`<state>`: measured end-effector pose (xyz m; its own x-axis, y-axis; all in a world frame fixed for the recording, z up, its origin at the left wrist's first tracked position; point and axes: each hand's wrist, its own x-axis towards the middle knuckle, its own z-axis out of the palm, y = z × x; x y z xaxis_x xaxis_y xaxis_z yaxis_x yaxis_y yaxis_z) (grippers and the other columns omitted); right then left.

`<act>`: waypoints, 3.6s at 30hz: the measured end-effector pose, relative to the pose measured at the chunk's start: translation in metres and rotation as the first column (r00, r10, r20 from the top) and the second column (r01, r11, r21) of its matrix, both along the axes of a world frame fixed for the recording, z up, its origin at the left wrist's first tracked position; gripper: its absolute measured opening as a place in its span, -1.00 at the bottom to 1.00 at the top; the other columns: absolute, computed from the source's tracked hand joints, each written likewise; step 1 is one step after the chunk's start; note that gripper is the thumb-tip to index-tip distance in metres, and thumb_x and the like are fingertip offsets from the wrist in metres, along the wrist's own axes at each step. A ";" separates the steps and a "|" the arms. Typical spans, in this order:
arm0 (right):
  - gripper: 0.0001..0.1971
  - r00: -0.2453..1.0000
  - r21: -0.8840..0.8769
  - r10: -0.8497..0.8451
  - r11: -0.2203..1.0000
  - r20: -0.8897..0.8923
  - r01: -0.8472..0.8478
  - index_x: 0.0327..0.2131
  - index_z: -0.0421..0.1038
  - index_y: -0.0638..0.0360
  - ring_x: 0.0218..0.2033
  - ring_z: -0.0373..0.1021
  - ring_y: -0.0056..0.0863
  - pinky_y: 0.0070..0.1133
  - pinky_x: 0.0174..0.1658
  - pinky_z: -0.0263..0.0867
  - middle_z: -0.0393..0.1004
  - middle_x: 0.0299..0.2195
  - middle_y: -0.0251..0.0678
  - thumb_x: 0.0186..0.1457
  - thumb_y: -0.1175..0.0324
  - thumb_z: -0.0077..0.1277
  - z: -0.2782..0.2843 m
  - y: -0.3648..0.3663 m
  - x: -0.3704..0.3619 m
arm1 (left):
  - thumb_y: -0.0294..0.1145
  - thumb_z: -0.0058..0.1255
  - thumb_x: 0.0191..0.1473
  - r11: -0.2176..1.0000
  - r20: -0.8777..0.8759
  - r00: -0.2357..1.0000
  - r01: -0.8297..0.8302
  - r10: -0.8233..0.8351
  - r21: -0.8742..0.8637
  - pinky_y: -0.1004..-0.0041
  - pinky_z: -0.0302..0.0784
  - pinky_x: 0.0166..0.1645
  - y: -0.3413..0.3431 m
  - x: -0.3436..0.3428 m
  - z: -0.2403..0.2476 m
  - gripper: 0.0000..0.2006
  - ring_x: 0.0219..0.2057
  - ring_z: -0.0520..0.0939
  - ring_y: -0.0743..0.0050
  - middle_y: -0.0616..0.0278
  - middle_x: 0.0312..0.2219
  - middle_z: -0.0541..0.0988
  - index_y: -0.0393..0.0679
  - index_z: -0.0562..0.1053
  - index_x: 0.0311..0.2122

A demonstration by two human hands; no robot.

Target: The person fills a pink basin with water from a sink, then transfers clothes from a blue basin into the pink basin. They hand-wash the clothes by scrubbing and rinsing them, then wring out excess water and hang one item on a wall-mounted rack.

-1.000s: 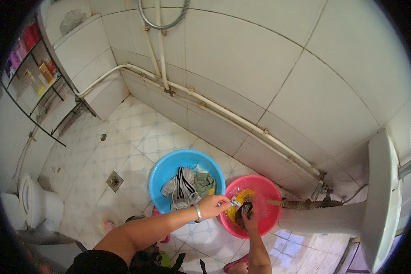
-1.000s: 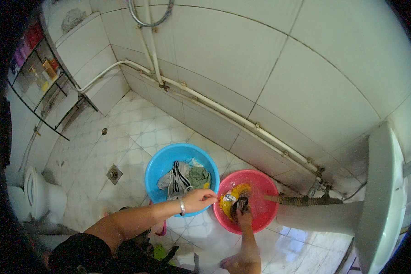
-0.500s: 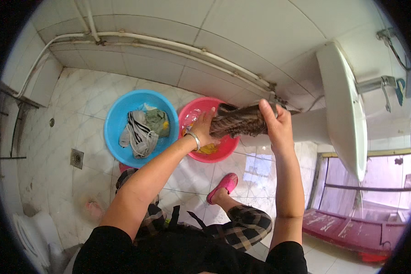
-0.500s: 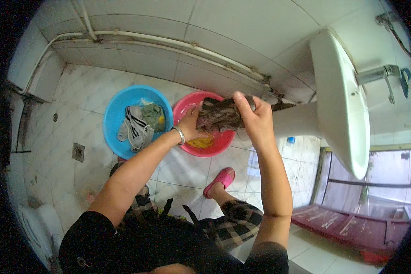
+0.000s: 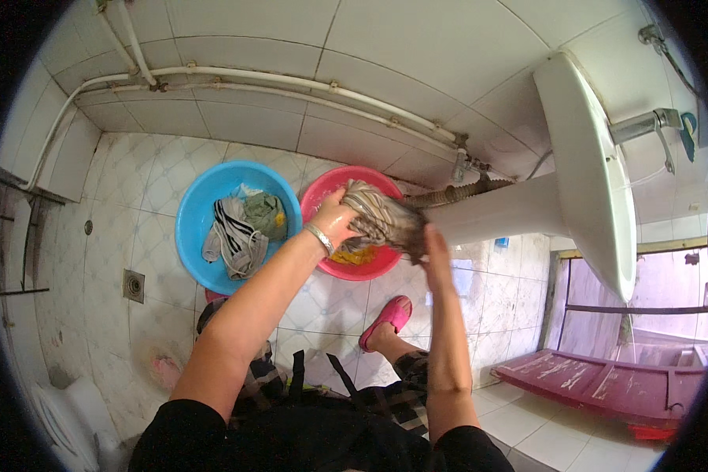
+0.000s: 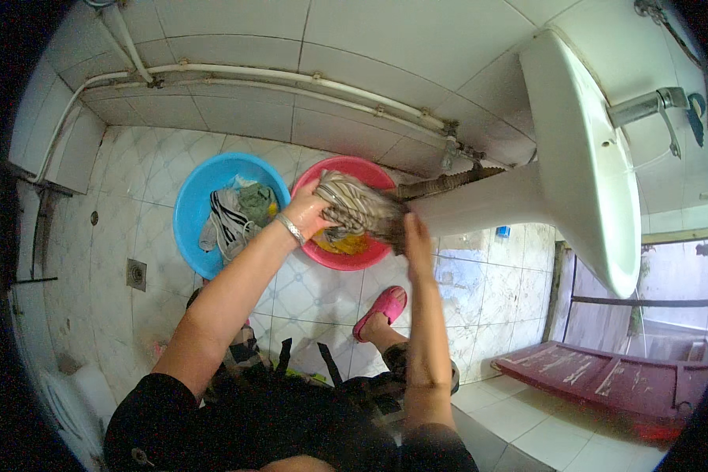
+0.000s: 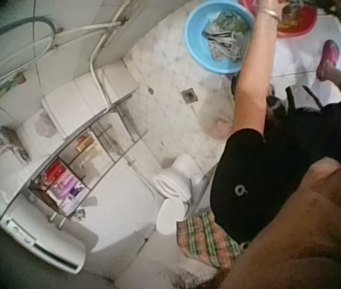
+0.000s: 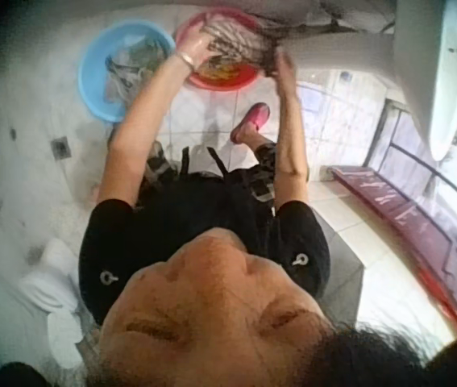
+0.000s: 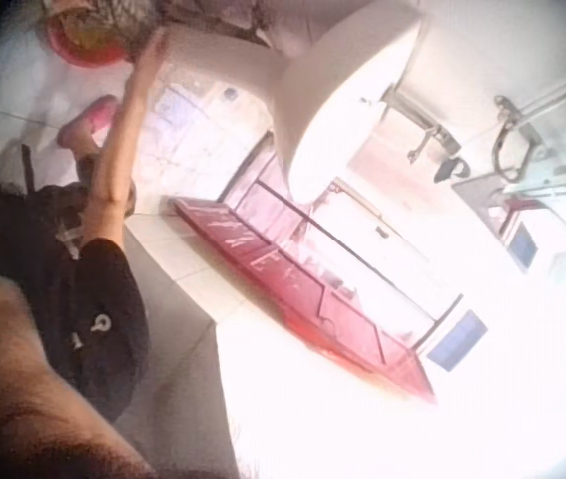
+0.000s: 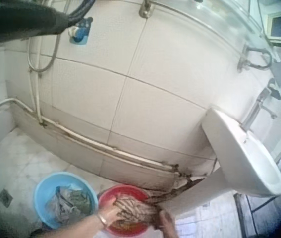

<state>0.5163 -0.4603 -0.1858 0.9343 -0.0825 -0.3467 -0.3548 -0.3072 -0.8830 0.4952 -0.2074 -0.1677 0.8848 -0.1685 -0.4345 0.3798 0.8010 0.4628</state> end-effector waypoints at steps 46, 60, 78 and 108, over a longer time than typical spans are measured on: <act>-0.30 0.996 0.868 -0.012 0.490 -0.091 0.085 0.15 -0.06 0.14 0.11 0.09 -0.28 -0.38 0.13 0.08 0.07 0.12 -0.22 0.08 -0.13 -0.21 -0.007 0.090 -0.030 | -0.05 0.00 -0.06 0.712 0.155 0.967 0.255 -0.204 -0.655 -0.05 0.29 0.04 -0.024 -0.033 0.017 -0.41 -0.08 0.44 0.02 0.04 -0.07 0.39 -0.13 0.22 0.05; -0.15 0.969 0.872 0.208 0.441 0.132 -0.213 0.19 -0.08 0.06 -0.34 0.31 -0.51 -0.58 -0.22 0.34 0.34 -0.29 -0.32 -0.22 0.46 0.11 0.054 0.103 0.030 | -0.10 0.01 0.00 0.775 0.045 0.907 0.383 -0.419 -0.503 0.34 0.48 -0.36 -0.024 -0.036 0.012 -0.61 -0.27 0.55 0.34 0.19 -0.29 0.52 -0.06 0.34 -0.09; -0.20 0.825 -0.658 0.551 0.669 0.126 -0.346 0.13 0.01 -0.02 -0.21 0.31 -0.01 -0.33 -0.16 0.30 0.24 -0.18 0.05 -0.26 0.49 0.12 0.013 0.140 0.002 | -0.11 -0.03 -0.12 0.205 -0.007 0.944 0.079 -0.329 0.976 0.20 0.41 -0.22 -0.066 -0.031 -0.088 -0.64 -0.28 0.53 -0.01 -0.07 -0.40 0.54 -0.16 0.44 -0.28; -0.73 0.840 0.584 0.536 0.656 0.084 -0.477 -0.54 0.32 0.15 -0.59 0.31 -0.63 -0.65 -0.52 0.29 0.35 -0.59 -0.41 0.01 0.16 0.06 0.113 0.164 0.028 | -0.18 0.10 -0.04 0.805 0.239 0.919 0.391 -0.314 -0.446 0.53 0.40 -0.54 0.020 -0.065 0.048 -0.55 -0.45 0.46 0.39 0.12 -0.37 0.42 -0.15 0.28 -0.09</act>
<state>0.5443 -0.2968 -0.0726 0.7346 0.6309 -0.2498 -0.3793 0.0766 -0.9221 0.4306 -0.1872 -0.1195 0.7696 -0.6323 -0.0885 0.6383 0.7582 0.1331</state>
